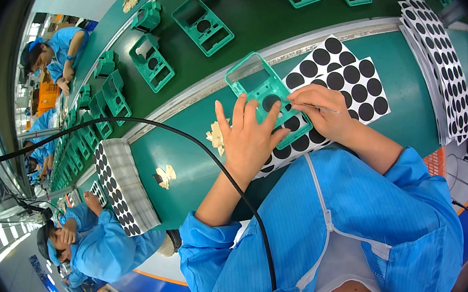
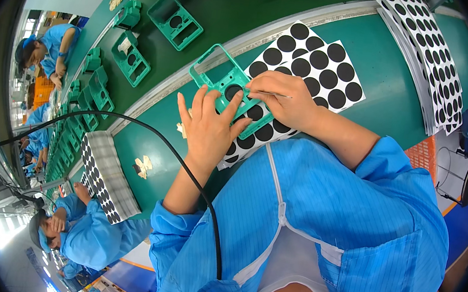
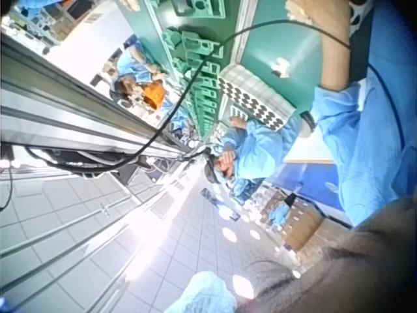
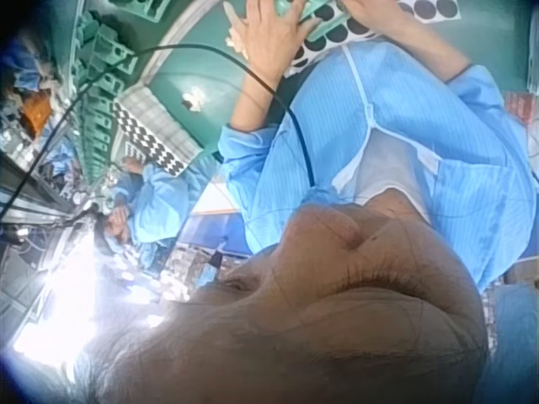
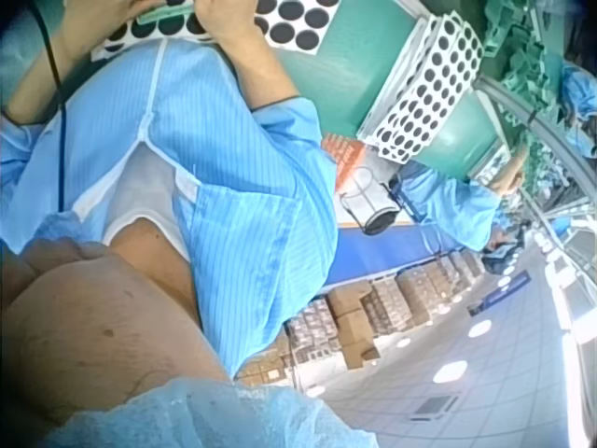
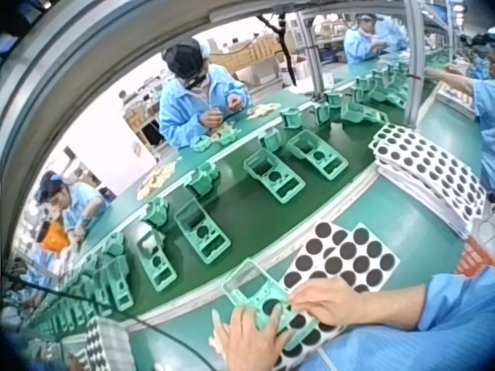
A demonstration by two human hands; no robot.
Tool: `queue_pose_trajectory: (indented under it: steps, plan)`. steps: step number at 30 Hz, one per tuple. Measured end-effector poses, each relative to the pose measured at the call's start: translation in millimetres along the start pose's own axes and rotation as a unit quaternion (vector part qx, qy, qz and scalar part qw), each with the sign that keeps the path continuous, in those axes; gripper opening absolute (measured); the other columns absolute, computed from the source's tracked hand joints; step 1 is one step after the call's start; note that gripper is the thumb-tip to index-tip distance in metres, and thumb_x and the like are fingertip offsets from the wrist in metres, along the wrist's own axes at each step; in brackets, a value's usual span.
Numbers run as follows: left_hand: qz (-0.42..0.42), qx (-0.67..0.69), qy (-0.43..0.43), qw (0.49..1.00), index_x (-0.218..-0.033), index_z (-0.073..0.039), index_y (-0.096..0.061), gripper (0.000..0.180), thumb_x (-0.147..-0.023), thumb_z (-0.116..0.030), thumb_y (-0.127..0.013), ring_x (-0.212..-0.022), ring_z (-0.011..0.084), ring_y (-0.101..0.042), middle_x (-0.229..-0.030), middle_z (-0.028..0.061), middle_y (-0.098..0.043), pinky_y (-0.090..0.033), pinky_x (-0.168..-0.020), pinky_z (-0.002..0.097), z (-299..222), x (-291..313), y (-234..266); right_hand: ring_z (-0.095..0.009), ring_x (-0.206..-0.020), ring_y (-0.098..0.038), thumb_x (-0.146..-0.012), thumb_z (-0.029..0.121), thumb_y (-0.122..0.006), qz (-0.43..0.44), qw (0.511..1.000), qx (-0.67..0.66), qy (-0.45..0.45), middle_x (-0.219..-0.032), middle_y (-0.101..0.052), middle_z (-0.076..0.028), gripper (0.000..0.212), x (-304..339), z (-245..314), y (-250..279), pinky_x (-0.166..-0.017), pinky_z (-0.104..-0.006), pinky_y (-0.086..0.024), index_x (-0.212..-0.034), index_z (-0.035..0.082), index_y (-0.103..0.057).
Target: The person applies circular black adhesive pads to a green plastic electronic housing using a precision tool.
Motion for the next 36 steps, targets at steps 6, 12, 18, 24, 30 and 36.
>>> queue_pose_trajectory:
  steps: [6,12,18,24,30,36]
  plan:
    - [0.001,0.002,0.004,1.000,-0.116,-0.025,-0.065,0.047,-0.074,-0.046,-0.071,-0.118,0.0300,-0.046,-0.111,0.0090,-0.052,-0.022,-0.103,0.0645,0,3,0,-0.021,-0.072,-0.066,-0.076,0.000,-0.070,0.003,0.999,0.026,0.030,-0.088,-0.068,-0.010,0.011,0,4,-4,-0.057,-0.0269,-0.053,-0.087,0.002,-0.065]
    - [0.002,0.006,0.003,1.000,-0.117,-0.024,-0.064,0.048,-0.075,-0.045,-0.071,-0.118,0.0301,-0.045,-0.111,0.0094,-0.052,-0.022,-0.103,0.0643,1,3,-4,-0.021,-0.067,-0.066,-0.071,-0.004,-0.068,0.005,0.994,0.080,0.069,-0.087,-0.067,-0.007,0.016,1,10,-9,-0.051,-0.0266,-0.052,-0.083,0.006,-0.064]
    - [0.001,0.007,0.018,1.000,-0.121,-0.013,-0.060,0.059,-0.073,-0.044,-0.073,-0.118,0.0301,-0.046,-0.112,0.0094,-0.053,-0.022,-0.104,0.0633,7,-2,-6,-0.021,-0.067,-0.066,-0.070,-0.005,-0.066,0.012,0.994,0.071,0.077,-0.086,-0.067,-0.006,0.017,-4,5,-12,-0.051,-0.0276,-0.051,-0.083,0.006,-0.063]
    - [-0.008,0.036,0.005,0.999,-0.122,-0.007,-0.058,0.059,-0.074,-0.040,-0.071,-0.117,0.0331,-0.047,-0.110,0.0123,-0.055,-0.021,-0.106,0.0631,2,-2,-5,-0.025,-0.078,-0.067,-0.066,0.000,-0.061,0.012,0.975,0.168,0.143,-0.094,-0.068,-0.008,0.023,7,10,-5,-0.061,-0.0344,-0.055,-0.087,0.009,-0.064]
    - [0.005,0.058,0.024,0.998,-0.122,-0.003,-0.057,0.060,-0.076,-0.039,-0.071,-0.121,0.0398,-0.041,-0.115,0.0185,-0.051,-0.022,-0.105,0.0621,3,14,2,-0.027,-0.073,-0.067,-0.072,0.000,-0.070,-0.026,0.995,0.025,0.097,-0.092,-0.067,-0.011,0.021,3,26,0,-0.058,-0.0310,-0.055,-0.092,0.003,-0.064]
    - [-0.024,0.131,0.107,0.985,-0.137,0.001,-0.039,0.074,-0.080,-0.036,-0.068,-0.126,0.0504,-0.032,-0.140,0.0335,-0.027,-0.022,-0.105,0.0609,9,25,-5,-0.024,-0.083,-0.059,-0.075,0.005,-0.070,-0.045,0.973,0.208,0.084,-0.095,-0.062,-0.008,0.025,-5,32,1,-0.069,-0.0350,-0.048,-0.099,0.007,-0.064]
Point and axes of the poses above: each hand's wrist, its own x-axis away from the middle knuckle, its own y-axis out of the back of the hand, z = x × y, the point moved 5 cm from there along -x, towards the middle knuckle
